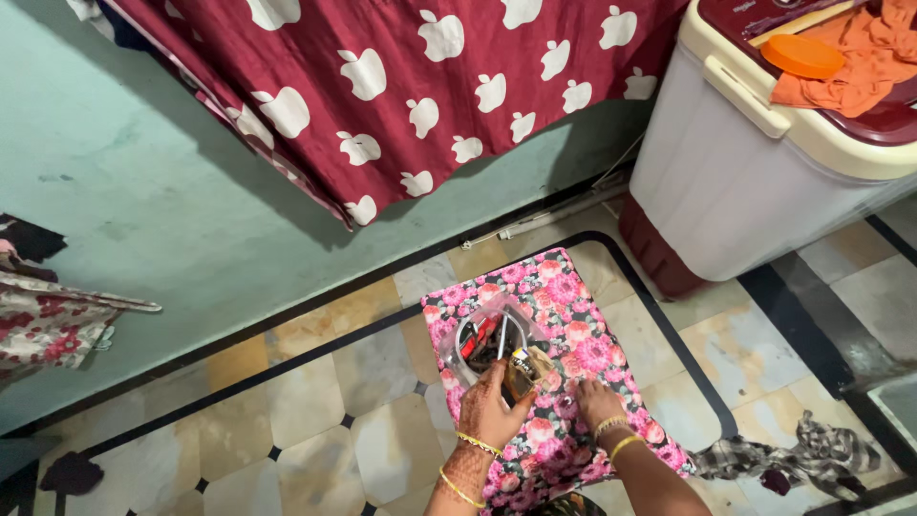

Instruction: The person assembles a small plastic jar with an orange lid. They place a metal tool inside the jar, then secure the lid. The person then uses a small box to press down on the lid, ensuring it is tightly closed.

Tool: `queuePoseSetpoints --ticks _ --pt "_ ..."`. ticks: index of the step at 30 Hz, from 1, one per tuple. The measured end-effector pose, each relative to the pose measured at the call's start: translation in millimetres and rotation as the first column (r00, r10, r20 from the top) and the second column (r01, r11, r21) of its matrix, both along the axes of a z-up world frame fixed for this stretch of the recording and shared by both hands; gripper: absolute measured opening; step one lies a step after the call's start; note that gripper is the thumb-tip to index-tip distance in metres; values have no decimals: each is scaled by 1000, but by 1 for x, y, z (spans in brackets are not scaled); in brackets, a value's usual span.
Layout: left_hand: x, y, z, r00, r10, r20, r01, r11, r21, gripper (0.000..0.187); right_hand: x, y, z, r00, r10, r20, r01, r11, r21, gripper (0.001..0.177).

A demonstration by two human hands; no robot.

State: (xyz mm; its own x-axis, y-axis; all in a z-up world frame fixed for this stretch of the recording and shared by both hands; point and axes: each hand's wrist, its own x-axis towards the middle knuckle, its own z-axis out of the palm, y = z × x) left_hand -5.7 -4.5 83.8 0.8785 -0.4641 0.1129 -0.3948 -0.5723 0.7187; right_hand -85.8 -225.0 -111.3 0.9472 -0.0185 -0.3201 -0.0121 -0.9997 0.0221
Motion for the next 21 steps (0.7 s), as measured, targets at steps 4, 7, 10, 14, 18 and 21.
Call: queuePoseSetpoints --ticks 4,7,10,14,18,21 --pt "-2 1 3 996 14 -92 -11 999 36 67 -29 7 -3 996 -84 37 82 996 38 32" --pt "2 1 -2 999 -4 -39 5 1000 21 69 -36 -3 -13 984 -137 -113 142 989 40 29" --pt "2 2 -10 1000 -6 17 6 1000 -11 72 -49 -4 -11 945 -257 -202 282 953 111 29" --pt "5 1 -21 999 16 -31 -16 1000 13 74 -87 14 34 915 -369 -166 399 888 227 33" --pt "11 -2 -40 998 19 -62 -20 1000 -13 70 -125 23 80 889 -441 125 336 812 477 65" --pt "18 -4 -56 995 3 -104 -5 1000 -21 75 -146 17 104 771 -576 273 340 734 588 49"
